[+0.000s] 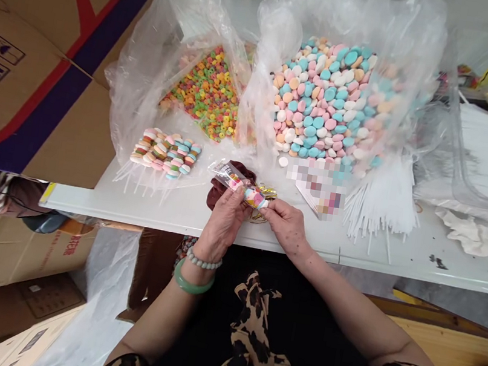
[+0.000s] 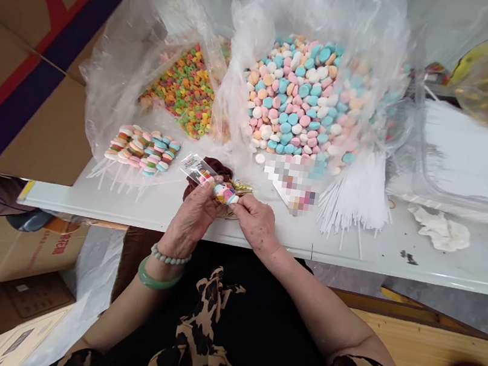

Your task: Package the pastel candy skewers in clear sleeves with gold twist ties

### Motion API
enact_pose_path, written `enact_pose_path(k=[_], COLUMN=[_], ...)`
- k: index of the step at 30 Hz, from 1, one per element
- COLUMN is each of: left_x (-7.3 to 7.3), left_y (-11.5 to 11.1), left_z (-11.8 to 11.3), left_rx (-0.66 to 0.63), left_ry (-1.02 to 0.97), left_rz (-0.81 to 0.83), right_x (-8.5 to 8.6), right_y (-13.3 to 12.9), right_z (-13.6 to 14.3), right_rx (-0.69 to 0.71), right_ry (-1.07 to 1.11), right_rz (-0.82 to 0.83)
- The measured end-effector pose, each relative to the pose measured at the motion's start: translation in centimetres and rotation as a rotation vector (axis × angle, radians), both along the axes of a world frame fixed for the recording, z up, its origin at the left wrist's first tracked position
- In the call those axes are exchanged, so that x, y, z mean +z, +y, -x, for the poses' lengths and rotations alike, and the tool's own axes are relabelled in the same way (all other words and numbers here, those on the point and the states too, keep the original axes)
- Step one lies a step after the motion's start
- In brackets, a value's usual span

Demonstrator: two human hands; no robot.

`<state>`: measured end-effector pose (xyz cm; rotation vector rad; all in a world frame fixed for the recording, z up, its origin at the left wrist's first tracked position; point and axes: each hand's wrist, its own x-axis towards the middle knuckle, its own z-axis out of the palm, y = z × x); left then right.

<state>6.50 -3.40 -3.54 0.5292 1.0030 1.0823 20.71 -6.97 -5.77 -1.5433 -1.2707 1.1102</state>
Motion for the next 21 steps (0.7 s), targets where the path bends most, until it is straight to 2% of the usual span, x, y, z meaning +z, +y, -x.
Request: enact_pose_path(k=[5,9,12,16,18,21], left_x=[0.4,0.4,0.3,0.1,-0.1,-0.5], left_y=[0.4,-0.2,-0.8,-1.6,-1.7,-1.6], left_z=[-0.2,-0.6,-1.2,-2.3,-2.7,-2.7], left_rx=[0.014,-0.033,-0.071,-0.044,-0.028,-0.043], left_ry=[-0.041,-0.042,-0.018,0.045,0.049,0.015], left_rz=[-0.029,-0.053,-0.087,-0.114,-0.105,-0.061], right_x=[0.8,1.3,0.9,0.5,0.5,0.8], right_y=[-0.1,0.1,0.1,0.1,0.0,-0.2], right_z=[-0.3,-0.9,-0.7,0.3,0.7,0.5], right_rx=[0.134,0.18,0.128,-0.042,-0.107,-0.073], right_ry=[0.107,0.369,0.409,0.192,0.166,0.257], right_rz=[0.027,0.211,0.286,0.152,0.112,0.099])
